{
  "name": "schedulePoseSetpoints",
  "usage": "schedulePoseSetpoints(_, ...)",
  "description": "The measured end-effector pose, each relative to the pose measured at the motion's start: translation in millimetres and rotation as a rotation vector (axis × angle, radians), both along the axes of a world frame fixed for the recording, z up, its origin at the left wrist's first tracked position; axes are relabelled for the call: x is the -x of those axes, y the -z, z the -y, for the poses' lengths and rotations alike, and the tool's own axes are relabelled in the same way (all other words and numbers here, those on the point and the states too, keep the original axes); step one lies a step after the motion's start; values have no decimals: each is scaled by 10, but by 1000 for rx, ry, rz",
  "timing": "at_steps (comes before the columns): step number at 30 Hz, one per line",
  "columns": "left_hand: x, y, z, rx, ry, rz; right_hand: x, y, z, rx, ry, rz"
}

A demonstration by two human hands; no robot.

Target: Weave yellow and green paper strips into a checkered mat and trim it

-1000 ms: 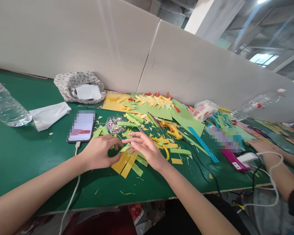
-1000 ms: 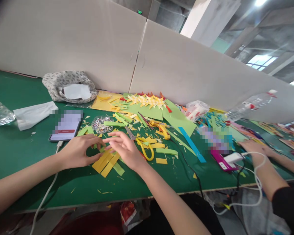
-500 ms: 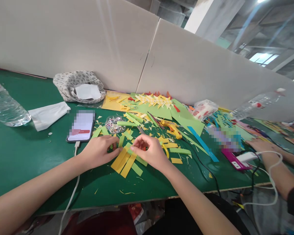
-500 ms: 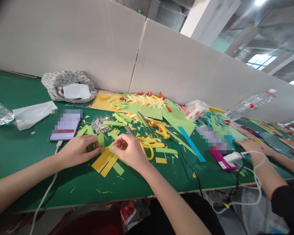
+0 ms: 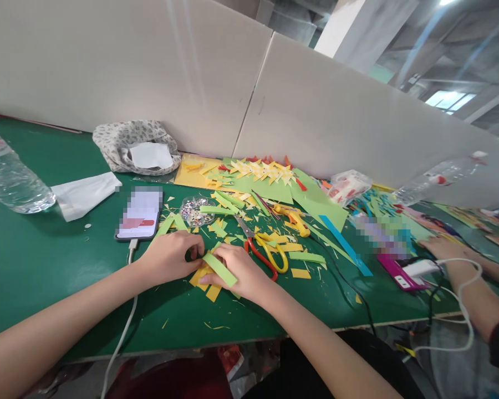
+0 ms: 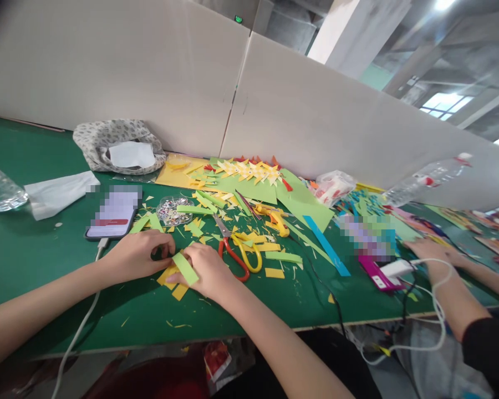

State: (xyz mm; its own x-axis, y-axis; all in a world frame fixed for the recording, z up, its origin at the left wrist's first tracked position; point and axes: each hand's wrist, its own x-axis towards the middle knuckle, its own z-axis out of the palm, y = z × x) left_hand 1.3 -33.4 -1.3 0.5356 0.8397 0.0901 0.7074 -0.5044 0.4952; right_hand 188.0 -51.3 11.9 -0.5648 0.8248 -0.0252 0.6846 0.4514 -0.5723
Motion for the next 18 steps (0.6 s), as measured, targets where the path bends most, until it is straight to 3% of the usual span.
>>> schedulePoseSetpoints(14, -6, -7, -9, 14, 6, -7, -58, -34, -30, 61, 14, -108)
schedulePoseSetpoints(18, -3, 1, -9, 0, 6, -12, -79, 1, -39, 131, 103, -171)
